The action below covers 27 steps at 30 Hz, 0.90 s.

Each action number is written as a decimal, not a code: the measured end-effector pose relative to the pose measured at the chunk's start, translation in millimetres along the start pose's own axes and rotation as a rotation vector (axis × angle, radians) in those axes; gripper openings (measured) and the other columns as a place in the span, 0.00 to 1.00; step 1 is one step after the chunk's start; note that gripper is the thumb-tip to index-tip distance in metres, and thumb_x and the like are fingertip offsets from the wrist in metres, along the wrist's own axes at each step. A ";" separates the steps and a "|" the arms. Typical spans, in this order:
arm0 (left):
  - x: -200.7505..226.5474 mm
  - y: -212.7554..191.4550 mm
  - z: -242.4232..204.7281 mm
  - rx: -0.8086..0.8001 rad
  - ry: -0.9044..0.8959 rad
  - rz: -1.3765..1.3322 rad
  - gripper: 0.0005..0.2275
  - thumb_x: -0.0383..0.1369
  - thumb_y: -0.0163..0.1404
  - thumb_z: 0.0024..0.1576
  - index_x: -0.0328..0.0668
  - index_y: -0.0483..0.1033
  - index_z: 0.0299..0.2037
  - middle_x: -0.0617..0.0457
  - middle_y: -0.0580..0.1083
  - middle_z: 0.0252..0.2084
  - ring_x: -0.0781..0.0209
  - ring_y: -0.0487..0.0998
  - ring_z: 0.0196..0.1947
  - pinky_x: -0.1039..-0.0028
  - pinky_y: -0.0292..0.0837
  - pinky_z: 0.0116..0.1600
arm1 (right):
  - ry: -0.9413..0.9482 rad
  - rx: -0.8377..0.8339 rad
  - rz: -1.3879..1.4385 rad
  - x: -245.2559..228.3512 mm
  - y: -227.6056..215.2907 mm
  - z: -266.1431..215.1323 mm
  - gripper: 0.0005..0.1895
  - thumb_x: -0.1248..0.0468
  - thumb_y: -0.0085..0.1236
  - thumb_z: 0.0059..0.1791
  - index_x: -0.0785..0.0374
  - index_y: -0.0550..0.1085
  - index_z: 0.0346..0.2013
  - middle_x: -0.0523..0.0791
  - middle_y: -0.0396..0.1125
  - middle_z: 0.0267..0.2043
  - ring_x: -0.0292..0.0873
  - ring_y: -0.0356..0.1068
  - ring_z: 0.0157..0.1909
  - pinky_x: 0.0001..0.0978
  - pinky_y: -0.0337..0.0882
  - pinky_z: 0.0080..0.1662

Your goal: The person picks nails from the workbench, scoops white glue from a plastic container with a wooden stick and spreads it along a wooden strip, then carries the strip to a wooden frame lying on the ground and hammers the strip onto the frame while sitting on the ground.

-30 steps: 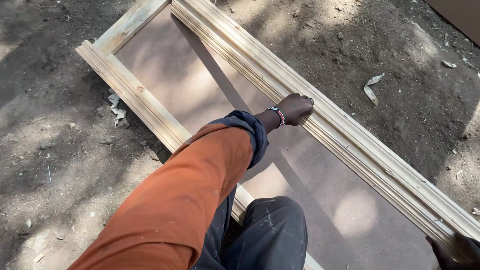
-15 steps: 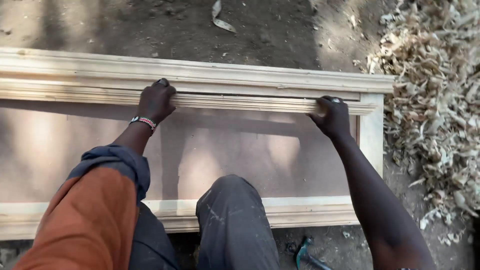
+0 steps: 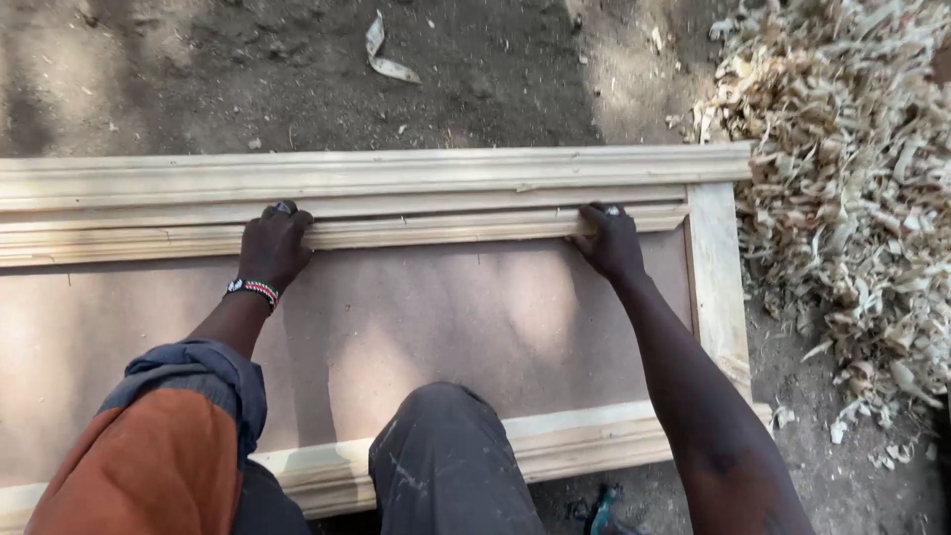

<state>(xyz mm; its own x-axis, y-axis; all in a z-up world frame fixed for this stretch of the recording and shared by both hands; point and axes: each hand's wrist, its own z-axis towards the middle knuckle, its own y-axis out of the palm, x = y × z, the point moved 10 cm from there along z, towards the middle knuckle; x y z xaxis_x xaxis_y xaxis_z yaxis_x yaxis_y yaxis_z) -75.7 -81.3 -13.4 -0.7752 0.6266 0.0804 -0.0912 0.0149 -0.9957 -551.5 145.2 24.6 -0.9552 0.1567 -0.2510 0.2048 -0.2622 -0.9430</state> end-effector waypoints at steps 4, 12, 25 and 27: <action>5.7 -11.9 -5.7 0.023 0.034 -0.038 0.17 0.25 0.65 0.47 0.40 0.81 0.48 0.42 0.77 0.47 0.39 0.79 0.51 0.52 0.78 0.51 | -0.043 -0.004 -0.005 7.5 12.3 -4.4 0.24 0.60 0.72 0.40 0.59 0.78 0.51 0.51 0.75 0.50 0.64 0.72 0.52 0.60 0.72 0.51; 9.5 -16.9 -7.1 0.118 0.050 0.047 0.16 0.24 0.66 0.45 0.43 0.83 0.45 0.48 0.76 0.44 0.45 0.79 0.48 0.58 0.81 0.47 | -0.043 0.076 0.074 2.6 10.8 0.2 0.27 0.64 0.75 0.39 0.62 0.79 0.52 0.52 0.72 0.52 0.61 0.71 0.55 0.51 0.72 0.54; 12.8 -4.5 -9.0 0.126 0.056 0.124 0.12 0.26 0.64 0.46 0.43 0.83 0.41 0.50 0.77 0.43 0.44 0.79 0.46 0.57 0.83 0.43 | 0.409 0.460 0.612 -9.0 -32.1 -79.8 0.14 0.63 0.64 0.52 0.65 0.78 0.51 0.51 0.68 0.50 0.54 0.73 0.54 0.41 0.77 0.53; 16.1 -12.5 -10.9 0.132 0.075 0.095 0.12 0.25 0.64 0.45 0.41 0.82 0.40 0.49 0.76 0.42 0.44 0.79 0.46 0.57 0.83 0.42 | 0.440 0.563 0.614 -22.6 -64.3 -149.2 0.07 0.64 0.60 0.55 0.67 0.78 0.43 0.51 0.70 0.44 0.51 0.73 0.47 0.37 0.79 0.46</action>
<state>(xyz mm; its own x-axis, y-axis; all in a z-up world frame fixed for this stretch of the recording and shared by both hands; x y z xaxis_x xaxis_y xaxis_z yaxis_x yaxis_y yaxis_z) -80.2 -62.9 -0.1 -0.7357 0.6770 -0.0228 -0.1046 -0.1468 -0.9836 -511.2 300.6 58.3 -0.5244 0.1535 -0.8375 0.4024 -0.8221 -0.4027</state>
